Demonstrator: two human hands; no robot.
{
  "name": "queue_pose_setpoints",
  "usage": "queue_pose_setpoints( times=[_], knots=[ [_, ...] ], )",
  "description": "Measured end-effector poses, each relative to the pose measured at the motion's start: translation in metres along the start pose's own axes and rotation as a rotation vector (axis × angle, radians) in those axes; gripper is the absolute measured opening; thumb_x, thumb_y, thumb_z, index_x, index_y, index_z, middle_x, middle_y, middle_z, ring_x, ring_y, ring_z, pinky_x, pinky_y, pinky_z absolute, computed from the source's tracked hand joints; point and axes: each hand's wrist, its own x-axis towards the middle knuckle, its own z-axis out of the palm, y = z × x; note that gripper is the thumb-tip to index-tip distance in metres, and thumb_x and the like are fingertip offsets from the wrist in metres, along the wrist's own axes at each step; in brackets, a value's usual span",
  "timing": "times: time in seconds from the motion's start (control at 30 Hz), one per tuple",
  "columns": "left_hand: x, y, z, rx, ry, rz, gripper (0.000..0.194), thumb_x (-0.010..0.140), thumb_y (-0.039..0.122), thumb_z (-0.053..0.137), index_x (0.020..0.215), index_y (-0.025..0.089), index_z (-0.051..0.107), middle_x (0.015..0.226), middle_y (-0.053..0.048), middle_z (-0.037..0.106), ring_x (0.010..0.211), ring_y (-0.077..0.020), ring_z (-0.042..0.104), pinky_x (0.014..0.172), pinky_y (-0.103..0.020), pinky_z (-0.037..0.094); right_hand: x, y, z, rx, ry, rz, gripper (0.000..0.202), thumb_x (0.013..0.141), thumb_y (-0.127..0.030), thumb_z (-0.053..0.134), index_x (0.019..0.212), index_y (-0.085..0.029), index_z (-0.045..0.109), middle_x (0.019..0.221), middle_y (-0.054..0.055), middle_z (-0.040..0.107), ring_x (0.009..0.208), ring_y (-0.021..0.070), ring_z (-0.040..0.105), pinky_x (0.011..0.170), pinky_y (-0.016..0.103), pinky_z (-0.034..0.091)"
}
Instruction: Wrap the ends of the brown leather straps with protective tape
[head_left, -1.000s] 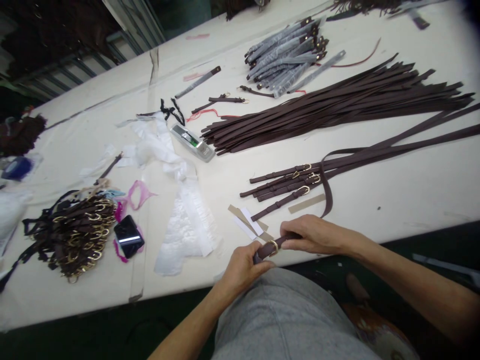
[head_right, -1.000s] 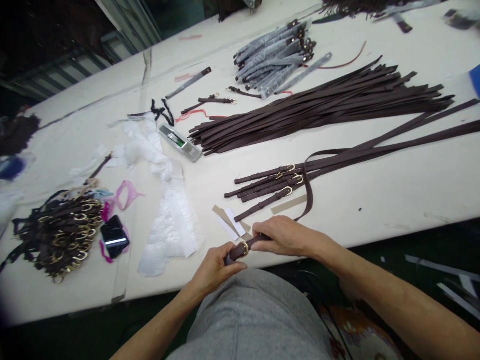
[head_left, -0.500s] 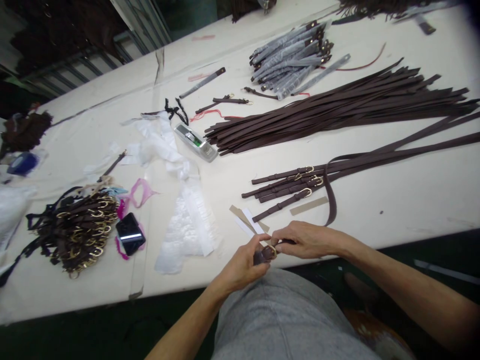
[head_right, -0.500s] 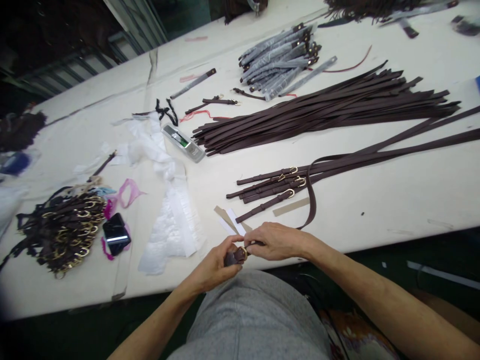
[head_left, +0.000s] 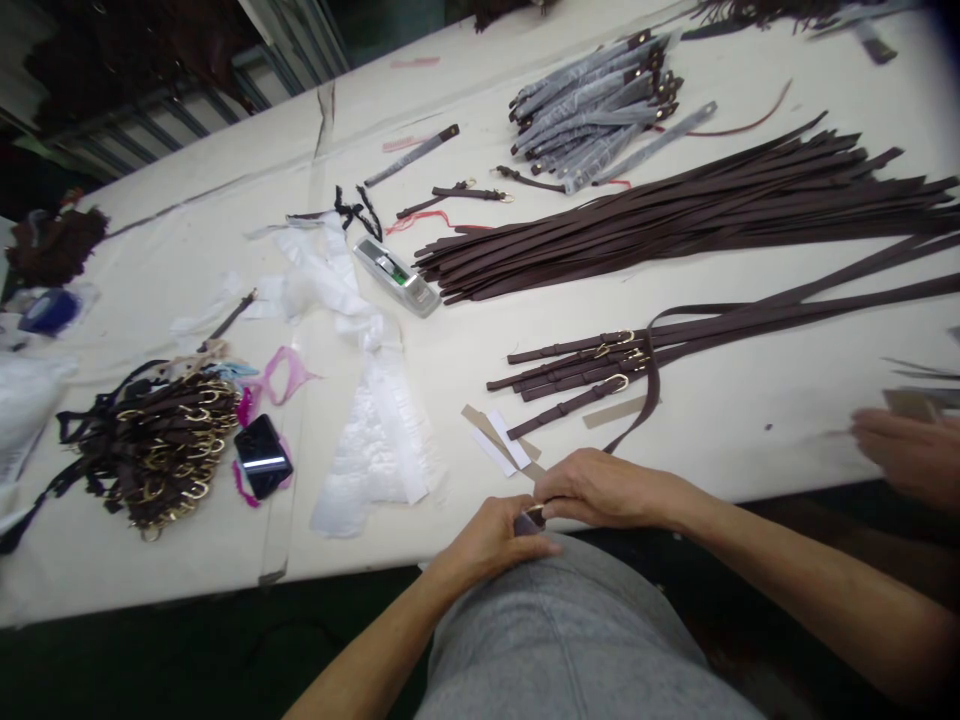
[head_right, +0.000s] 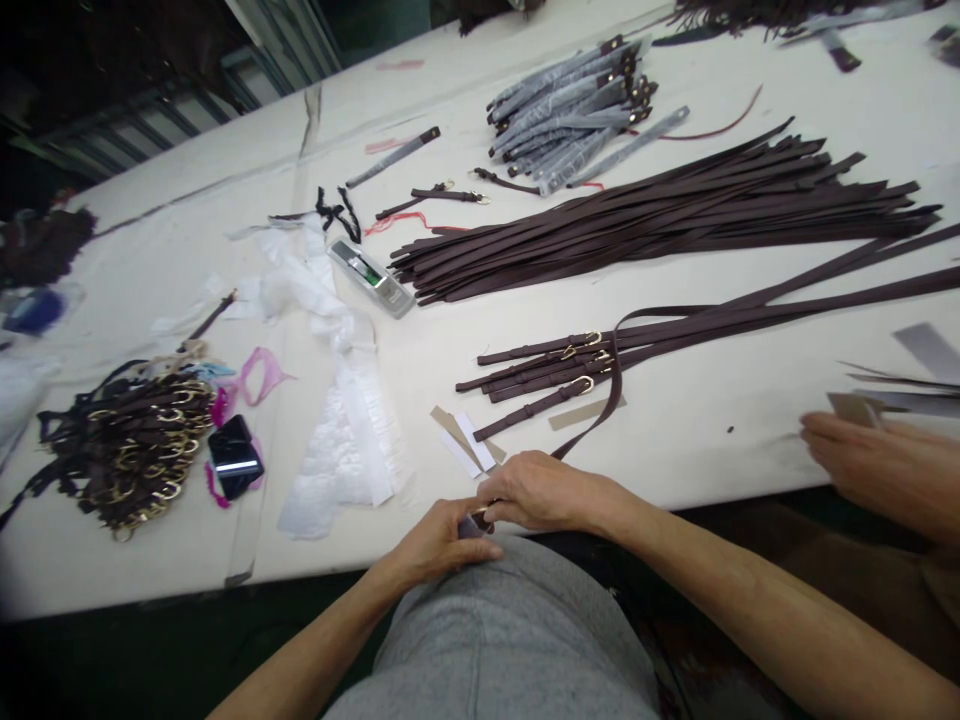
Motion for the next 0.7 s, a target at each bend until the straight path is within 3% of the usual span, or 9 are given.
queue_pose_setpoints(
  times=[0.1,0.3,0.47,0.6,0.7],
  knots=[
    [-0.001,-0.004,-0.001,-0.076,0.010,0.021,0.034,0.065,0.040,0.071,0.085,0.015,0.061,0.071,0.002,0.054,0.066,-0.0117,0.047,0.059,-0.022,0.035,0.001,-0.002,-0.003,-0.044,-0.025,-0.003,0.017,0.086,-0.020,0.047,0.084,-0.019,0.064,0.070,0.001,0.062,0.064,0.0130,0.056,0.059,0.021,0.035],
    [-0.002,-0.007,-0.007,-0.398,-0.133,-0.044,0.033,0.067,0.037,0.069,0.086,0.014,0.056,0.068,0.003,0.050,0.054,-0.0083,0.046,0.053,-0.021,0.037,0.007,-0.002,0.003,-0.352,-0.016,-0.051,0.020,0.087,-0.017,0.046,0.079,-0.017,0.064,0.067,0.003,0.061,0.059,0.0132,0.053,0.052,0.023,0.027],
    [-0.003,-0.006,-0.006,-0.293,-0.131,-0.020,0.023,0.074,0.035,0.062,0.081,0.014,0.058,0.062,0.004,0.047,0.048,-0.0063,0.042,0.049,-0.020,0.035,0.017,-0.005,0.014,-0.316,-0.037,-0.083,0.016,0.086,-0.023,0.050,0.088,-0.018,0.065,0.069,0.004,0.064,0.061,0.0145,0.057,0.050,0.023,0.028],
    [-0.007,-0.006,-0.011,-0.248,-0.051,-0.076,0.033,0.069,0.037,0.067,0.091,0.015,0.056,0.067,0.004,0.049,0.052,-0.0081,0.044,0.047,-0.020,0.037,0.014,-0.002,-0.003,-0.253,0.002,0.026,0.022,0.089,-0.029,0.045,0.088,-0.017,0.064,0.069,0.004,0.066,0.063,0.0155,0.060,0.053,0.022,0.031],
    [-0.006,-0.002,-0.015,-0.174,-0.035,-0.027,0.043,0.063,0.036,0.072,0.097,0.015,0.056,0.063,0.005,0.050,0.054,-0.0096,0.046,0.052,-0.021,0.039,0.018,-0.007,-0.015,-0.279,-0.027,0.013,0.022,0.089,-0.027,0.045,0.083,-0.017,0.064,0.068,0.004,0.066,0.062,0.0158,0.060,0.054,0.023,0.031]
  ],
)
